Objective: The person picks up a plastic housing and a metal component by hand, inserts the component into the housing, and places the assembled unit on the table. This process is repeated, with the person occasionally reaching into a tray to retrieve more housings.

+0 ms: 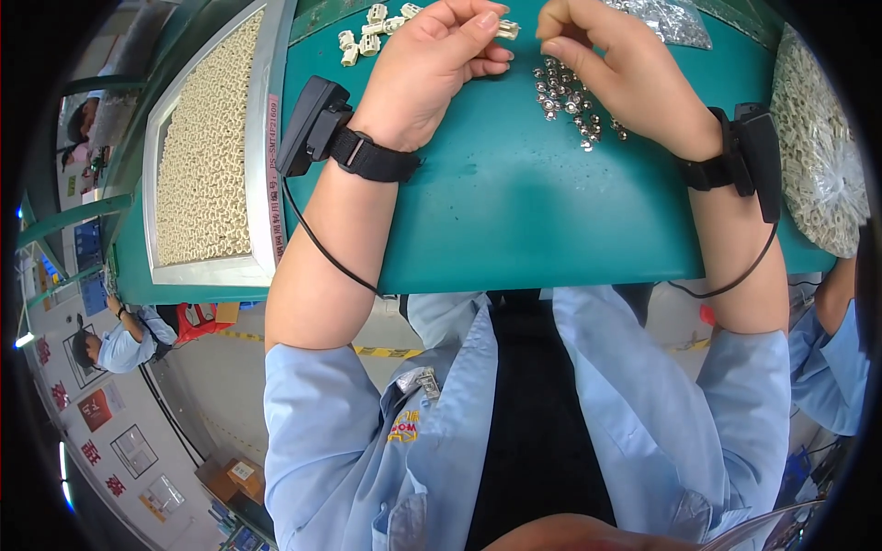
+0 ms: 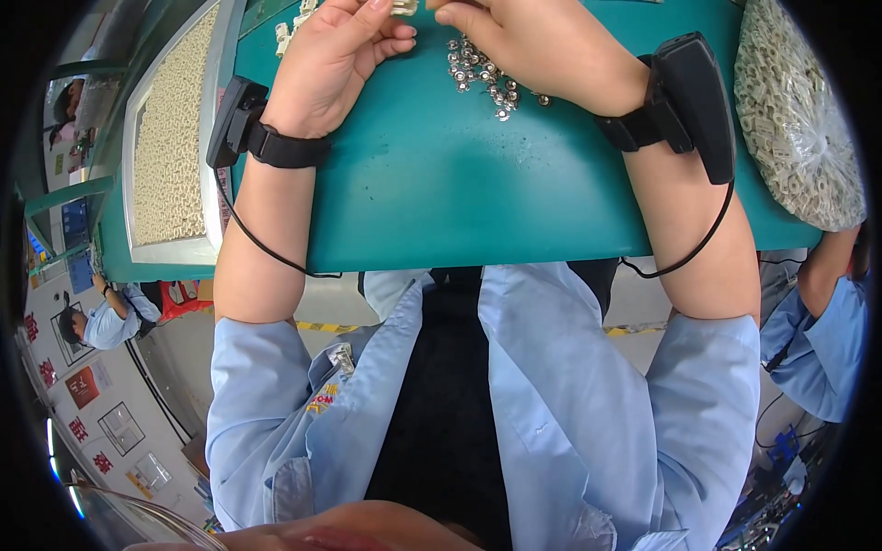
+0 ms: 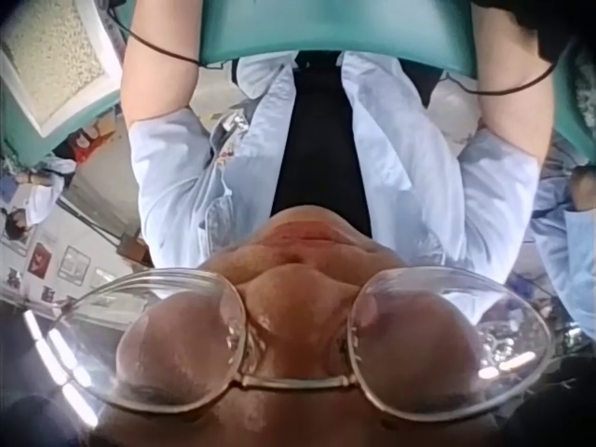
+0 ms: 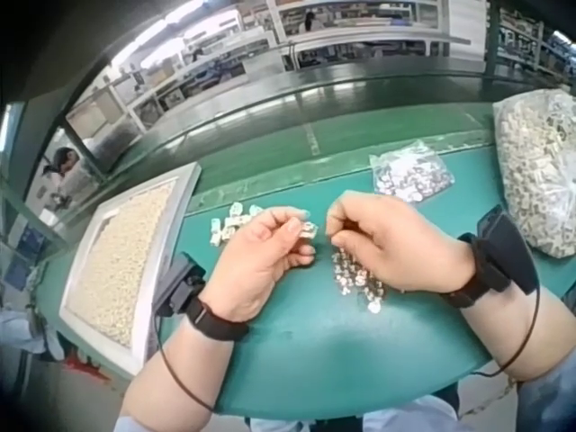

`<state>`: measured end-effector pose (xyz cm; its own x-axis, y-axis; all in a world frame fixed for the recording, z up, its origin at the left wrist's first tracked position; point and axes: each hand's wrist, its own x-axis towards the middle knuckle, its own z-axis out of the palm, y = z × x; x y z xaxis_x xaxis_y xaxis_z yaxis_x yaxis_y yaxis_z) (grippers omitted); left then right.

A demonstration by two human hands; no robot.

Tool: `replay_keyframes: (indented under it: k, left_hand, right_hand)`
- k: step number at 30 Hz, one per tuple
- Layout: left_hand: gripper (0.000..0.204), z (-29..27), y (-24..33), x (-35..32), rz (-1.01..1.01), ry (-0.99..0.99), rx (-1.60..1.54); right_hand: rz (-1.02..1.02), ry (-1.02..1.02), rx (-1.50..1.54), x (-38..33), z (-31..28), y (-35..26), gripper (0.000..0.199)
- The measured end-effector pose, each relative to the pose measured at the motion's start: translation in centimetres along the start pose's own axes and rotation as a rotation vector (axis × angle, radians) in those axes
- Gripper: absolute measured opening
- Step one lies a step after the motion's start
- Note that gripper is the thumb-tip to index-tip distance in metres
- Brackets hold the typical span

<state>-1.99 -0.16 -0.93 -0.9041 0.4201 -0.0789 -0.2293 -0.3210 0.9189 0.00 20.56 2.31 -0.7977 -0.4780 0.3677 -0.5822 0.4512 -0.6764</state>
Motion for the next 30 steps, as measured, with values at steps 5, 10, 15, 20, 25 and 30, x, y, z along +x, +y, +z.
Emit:
replay_keyframes:
  k: [5, 10, 15, 20, 25, 30]
  left_hand:
    - [0.017, 0.3, 0.1, -0.3, -0.035, 0.004, -0.046]
    - [0.021, 1.0, 0.3, -0.7, -0.065, -0.035, -0.044]
    - [0.022, 1.7, 0.4, -0.8, -0.067, -0.012, 0.002]
    - [0.021, 1.7, 0.2, -0.9, -0.036, 0.046, 0.149]
    - [0.02, 2.3, 0.0, -0.9, 0.016, 0.063, 0.24]
    - [0.019, 2.3, -0.1, -1.0, 0.043, 0.083, 0.239]
  right_hand:
    - [0.112, 0.036, 0.201, -0.1, 0.4, -0.2, 0.011]
    - [0.126, 0.007, 0.348, -0.2, 0.7, 0.1, 0.011]
    - [-0.06, 0.058, 0.659, 0.3, 2.0, 1.8, 0.007]
    - [-0.072, 0.095, 0.663, 0.1, 1.4, -0.3, 0.006]
    - [0.148, 0.074, 0.644, -0.3, 1.3, -0.5, 0.007]
    - [0.077, 0.049, 0.447, -0.3, 1.1, -0.3, 0.008]
